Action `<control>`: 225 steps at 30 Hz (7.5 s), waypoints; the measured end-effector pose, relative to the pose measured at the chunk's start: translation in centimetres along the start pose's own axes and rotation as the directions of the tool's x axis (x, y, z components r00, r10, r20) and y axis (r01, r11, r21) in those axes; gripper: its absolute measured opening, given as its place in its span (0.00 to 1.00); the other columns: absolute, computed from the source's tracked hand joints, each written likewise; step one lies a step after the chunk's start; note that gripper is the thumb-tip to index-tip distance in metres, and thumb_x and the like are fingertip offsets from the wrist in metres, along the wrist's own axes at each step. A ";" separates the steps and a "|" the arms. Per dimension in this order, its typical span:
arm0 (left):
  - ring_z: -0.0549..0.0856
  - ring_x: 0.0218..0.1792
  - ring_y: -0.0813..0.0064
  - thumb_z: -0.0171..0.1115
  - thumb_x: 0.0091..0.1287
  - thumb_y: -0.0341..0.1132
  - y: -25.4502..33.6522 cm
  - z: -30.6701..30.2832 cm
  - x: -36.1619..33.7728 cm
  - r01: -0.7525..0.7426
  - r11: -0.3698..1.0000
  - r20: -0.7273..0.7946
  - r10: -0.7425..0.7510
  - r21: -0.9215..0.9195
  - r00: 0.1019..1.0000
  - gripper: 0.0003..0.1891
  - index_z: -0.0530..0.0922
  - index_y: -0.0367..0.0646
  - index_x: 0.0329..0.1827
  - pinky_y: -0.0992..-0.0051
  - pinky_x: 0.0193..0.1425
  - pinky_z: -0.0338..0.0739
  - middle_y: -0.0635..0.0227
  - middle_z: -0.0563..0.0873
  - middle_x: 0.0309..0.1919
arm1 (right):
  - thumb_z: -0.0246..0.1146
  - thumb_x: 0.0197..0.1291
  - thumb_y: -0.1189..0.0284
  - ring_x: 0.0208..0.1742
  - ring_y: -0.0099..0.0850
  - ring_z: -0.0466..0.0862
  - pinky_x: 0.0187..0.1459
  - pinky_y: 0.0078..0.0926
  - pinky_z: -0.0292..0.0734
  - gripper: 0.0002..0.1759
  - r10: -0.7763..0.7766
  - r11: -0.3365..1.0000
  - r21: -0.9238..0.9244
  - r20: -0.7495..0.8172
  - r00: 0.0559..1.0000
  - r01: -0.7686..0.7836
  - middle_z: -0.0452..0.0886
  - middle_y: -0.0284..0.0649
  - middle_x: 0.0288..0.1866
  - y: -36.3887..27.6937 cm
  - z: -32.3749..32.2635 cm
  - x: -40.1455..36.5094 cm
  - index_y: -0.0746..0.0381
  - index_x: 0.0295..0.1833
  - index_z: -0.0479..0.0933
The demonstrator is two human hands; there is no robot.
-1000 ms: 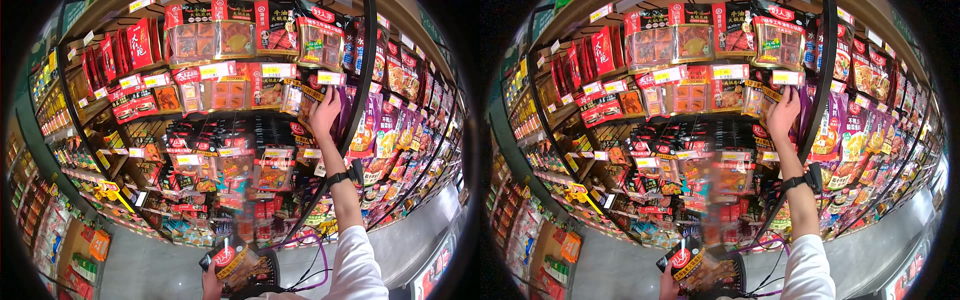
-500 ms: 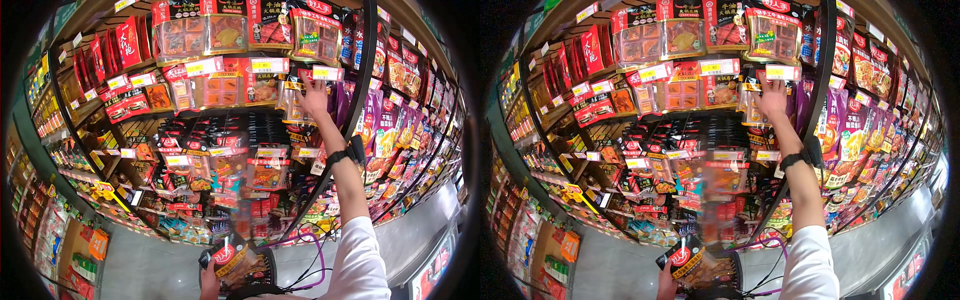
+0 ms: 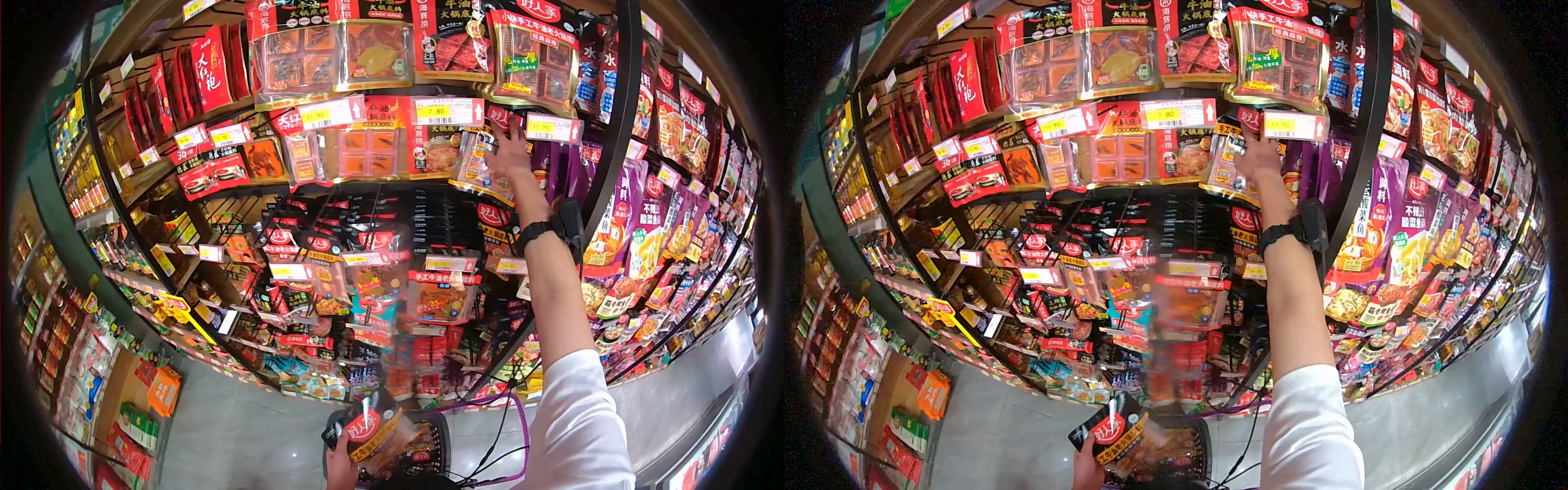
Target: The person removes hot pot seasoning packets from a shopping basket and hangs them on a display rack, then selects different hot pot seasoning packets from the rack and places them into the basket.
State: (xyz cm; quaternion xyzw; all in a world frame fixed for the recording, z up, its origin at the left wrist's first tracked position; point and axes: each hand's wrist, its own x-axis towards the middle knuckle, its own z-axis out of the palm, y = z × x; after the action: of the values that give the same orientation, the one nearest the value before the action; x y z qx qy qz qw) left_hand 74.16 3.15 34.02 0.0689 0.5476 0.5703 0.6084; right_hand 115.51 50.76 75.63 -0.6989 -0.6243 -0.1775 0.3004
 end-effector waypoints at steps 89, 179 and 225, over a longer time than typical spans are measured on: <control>0.84 0.49 0.73 0.62 0.71 0.32 25.5 61.1 -7.2 -0.741 0.662 0.791 0.512 -0.116 0.334 0.16 0.78 0.31 0.58 0.70 0.52 0.79 0.60 0.85 0.53 | 0.54 0.75 0.73 0.59 0.35 0.82 0.67 0.36 0.76 0.12 0.188 -0.636 0.753 0.361 0.913 -0.167 0.80 0.47 0.57 6.4 -7.6 -30.0 0.71 0.56 0.72; 0.61 0.75 0.50 0.67 0.59 0.57 20.3 66.4 5.7 -0.589 -0.765 0.735 0.554 0.262 -0.392 0.38 0.70 0.61 0.74 0.44 0.70 0.62 0.51 0.60 0.77 | 0.66 0.48 0.75 0.75 0.46 0.64 0.68 0.47 0.70 0.15 -0.303 0.943 -0.101 -0.650 0.697 0.316 0.75 0.32 0.69 10.0 -2.3 -25.5 0.52 0.44 0.85; 0.86 0.48 0.49 0.57 0.67 0.43 -35.3 -31.8 36.1 -0.021 0.299 0.094 -0.231 0.954 0.968 0.14 0.82 0.42 0.46 0.55 0.52 0.80 0.51 0.88 0.43 | 0.60 0.65 0.53 0.49 0.42 0.85 0.49 0.39 0.78 0.22 0.387 0.633 -0.256 0.922 0.012 -0.731 0.85 0.46 0.46 1.4 49.1 -107.3 0.61 0.51 0.78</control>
State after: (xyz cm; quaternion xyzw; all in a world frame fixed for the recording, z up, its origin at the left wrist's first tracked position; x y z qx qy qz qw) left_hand 63.30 1.71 -24.64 0.4380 0.7124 0.0861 0.5415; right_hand 93.75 -0.03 -28.69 -0.7944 -0.3532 0.4935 0.0245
